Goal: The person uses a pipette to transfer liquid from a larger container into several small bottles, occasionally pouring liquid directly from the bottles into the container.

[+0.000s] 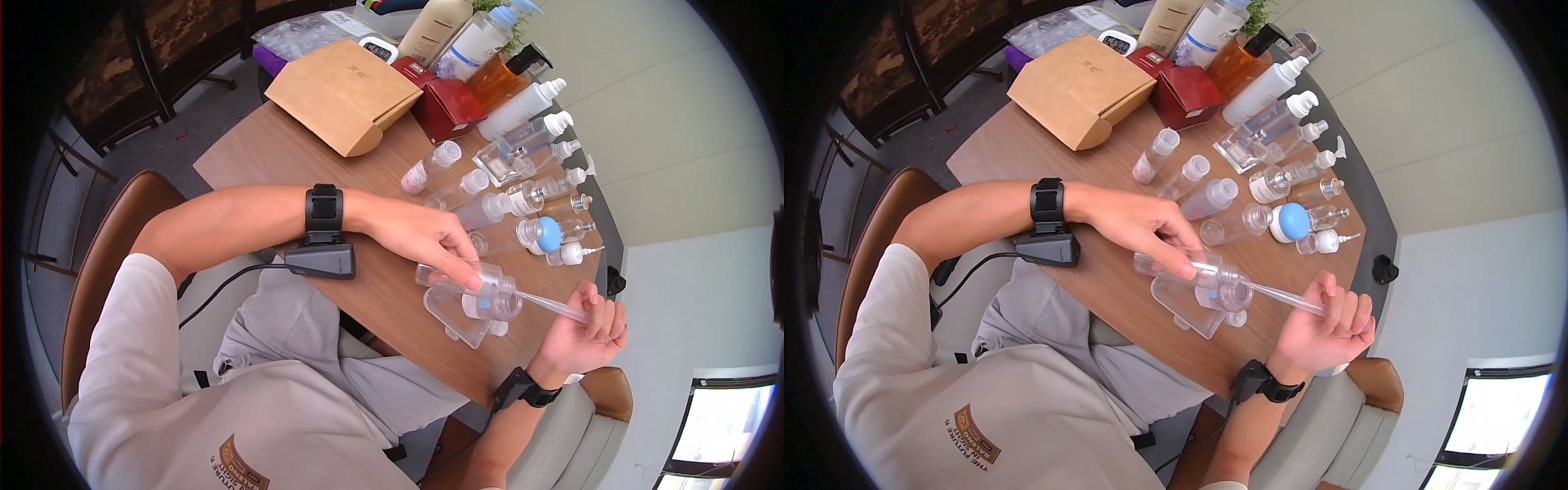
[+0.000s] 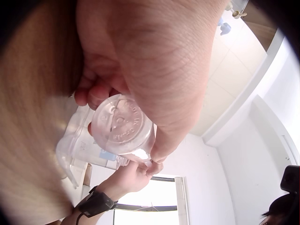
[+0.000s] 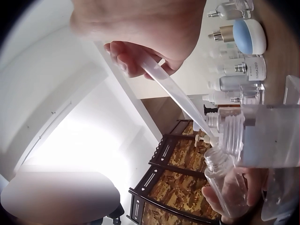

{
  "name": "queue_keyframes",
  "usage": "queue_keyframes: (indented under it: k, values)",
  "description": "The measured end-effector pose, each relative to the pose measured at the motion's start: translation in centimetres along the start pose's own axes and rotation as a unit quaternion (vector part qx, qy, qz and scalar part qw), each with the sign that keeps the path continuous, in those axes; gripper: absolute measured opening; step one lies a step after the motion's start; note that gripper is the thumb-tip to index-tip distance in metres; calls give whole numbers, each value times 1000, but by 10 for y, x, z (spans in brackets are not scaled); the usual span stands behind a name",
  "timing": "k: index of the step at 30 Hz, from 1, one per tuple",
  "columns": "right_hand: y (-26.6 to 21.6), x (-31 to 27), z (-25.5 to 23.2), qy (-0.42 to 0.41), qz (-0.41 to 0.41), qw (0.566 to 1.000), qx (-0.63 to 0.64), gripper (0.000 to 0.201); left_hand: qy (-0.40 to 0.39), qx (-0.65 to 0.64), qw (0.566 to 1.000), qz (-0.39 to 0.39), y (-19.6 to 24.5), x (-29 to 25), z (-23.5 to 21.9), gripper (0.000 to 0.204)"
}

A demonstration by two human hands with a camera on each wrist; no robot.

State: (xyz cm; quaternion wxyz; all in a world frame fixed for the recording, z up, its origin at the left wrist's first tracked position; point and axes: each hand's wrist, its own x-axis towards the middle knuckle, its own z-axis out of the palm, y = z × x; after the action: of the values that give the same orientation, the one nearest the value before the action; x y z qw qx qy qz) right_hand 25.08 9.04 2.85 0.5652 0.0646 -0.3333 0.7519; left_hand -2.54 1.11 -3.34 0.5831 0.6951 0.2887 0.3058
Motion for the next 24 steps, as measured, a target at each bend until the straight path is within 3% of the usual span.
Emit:
queue_keyframes:
  k: [11,17,24]
  values:
    - [-3,-1,2,-18,4,1000,-16,33,6,13,1000,-10,4,-1,0,40]
    - [10,-11,3,-101,74,983,-130,34,10,14,1000,0,5,-2,1,41]
    - [17,-13,-3,-135,87,955,-251,33,11,12,1000,8,7,-4,2,41]
